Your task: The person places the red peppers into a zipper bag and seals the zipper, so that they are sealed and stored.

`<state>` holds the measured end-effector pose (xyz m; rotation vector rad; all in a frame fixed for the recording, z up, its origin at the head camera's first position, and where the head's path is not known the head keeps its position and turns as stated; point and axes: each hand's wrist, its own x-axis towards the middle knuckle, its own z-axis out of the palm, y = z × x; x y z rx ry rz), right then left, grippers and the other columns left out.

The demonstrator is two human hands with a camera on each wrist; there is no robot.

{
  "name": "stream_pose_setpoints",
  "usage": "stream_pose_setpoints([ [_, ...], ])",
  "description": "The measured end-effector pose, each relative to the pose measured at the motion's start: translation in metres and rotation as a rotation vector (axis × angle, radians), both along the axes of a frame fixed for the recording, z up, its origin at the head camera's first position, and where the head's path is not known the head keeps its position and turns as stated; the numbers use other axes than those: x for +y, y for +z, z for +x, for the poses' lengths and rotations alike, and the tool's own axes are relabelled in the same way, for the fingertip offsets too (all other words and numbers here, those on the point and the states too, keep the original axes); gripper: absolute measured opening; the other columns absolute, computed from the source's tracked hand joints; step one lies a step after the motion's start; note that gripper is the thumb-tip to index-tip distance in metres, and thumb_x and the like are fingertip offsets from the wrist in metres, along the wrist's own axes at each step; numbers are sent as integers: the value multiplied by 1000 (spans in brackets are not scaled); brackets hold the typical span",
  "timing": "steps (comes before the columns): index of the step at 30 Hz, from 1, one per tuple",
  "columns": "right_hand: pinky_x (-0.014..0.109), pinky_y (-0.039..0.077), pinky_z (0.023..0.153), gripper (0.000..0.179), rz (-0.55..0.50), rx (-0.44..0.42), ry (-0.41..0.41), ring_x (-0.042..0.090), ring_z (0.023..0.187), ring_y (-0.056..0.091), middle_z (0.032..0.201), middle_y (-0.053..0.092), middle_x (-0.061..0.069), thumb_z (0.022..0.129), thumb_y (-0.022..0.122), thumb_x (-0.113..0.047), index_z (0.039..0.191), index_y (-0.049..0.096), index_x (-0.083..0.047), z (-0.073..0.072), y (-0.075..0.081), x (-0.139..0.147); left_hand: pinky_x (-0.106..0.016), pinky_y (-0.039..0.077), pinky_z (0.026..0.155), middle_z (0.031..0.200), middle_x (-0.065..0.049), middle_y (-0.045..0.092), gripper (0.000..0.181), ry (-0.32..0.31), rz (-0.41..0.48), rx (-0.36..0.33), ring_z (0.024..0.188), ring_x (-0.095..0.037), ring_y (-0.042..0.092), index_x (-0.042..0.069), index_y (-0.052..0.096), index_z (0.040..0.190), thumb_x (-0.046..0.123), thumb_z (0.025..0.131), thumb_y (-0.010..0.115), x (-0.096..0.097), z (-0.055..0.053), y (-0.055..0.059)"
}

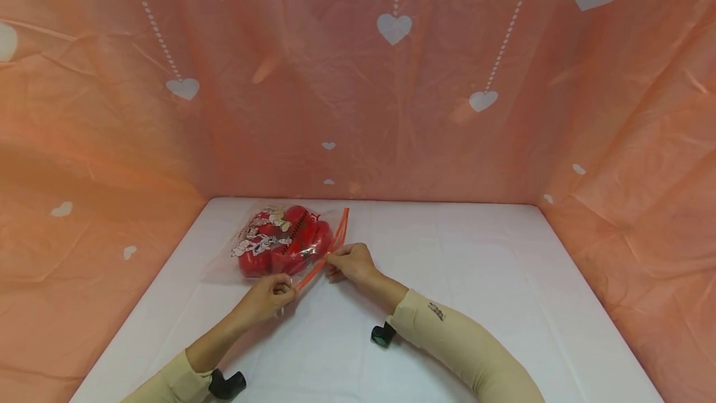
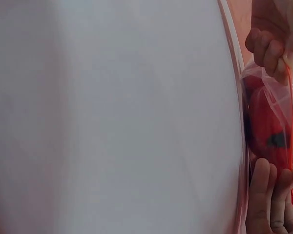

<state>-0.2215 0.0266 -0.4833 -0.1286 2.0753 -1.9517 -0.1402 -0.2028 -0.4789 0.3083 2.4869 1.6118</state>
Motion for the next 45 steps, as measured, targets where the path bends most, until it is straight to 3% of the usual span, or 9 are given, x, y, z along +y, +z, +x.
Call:
stream_pose_setpoints([
  [10,35,64,61,12,55,59,-45,16,63,70,73,73,10,95,70,2,91,73,12,-7,4,2,-21,46,54,79,-4,64,9,17,4,18,65,-15,56,-5,66,97,3,96,71,2,0,-1],
  [19,37,64,62,14,106,99,-65,20,66,74,78,76,19,96,72,-2,92,74,11,-17,6,3,-22,46,54,79,-3,65,8,32,7,17,65,-15,57,-3,68,97,4,96,71,4,-1,-2],
  [31,35,64,62,15,132,98,-101,17,65,71,78,74,14,98,72,-3,96,75,12,-29,9,0,-23,47,56,78,-1,63,7,55,-15,44,67,-15,58,0,67,93,4,97,71,9,-2,0],
  [45,36,64,63,17,134,110,-122,20,67,74,83,76,21,99,72,-4,102,74,13,-44,9,1,-23,48,57,78,-2,64,6,76,-41,33,68,-16,59,2,68,93,6,98,69,12,-5,-2],
])
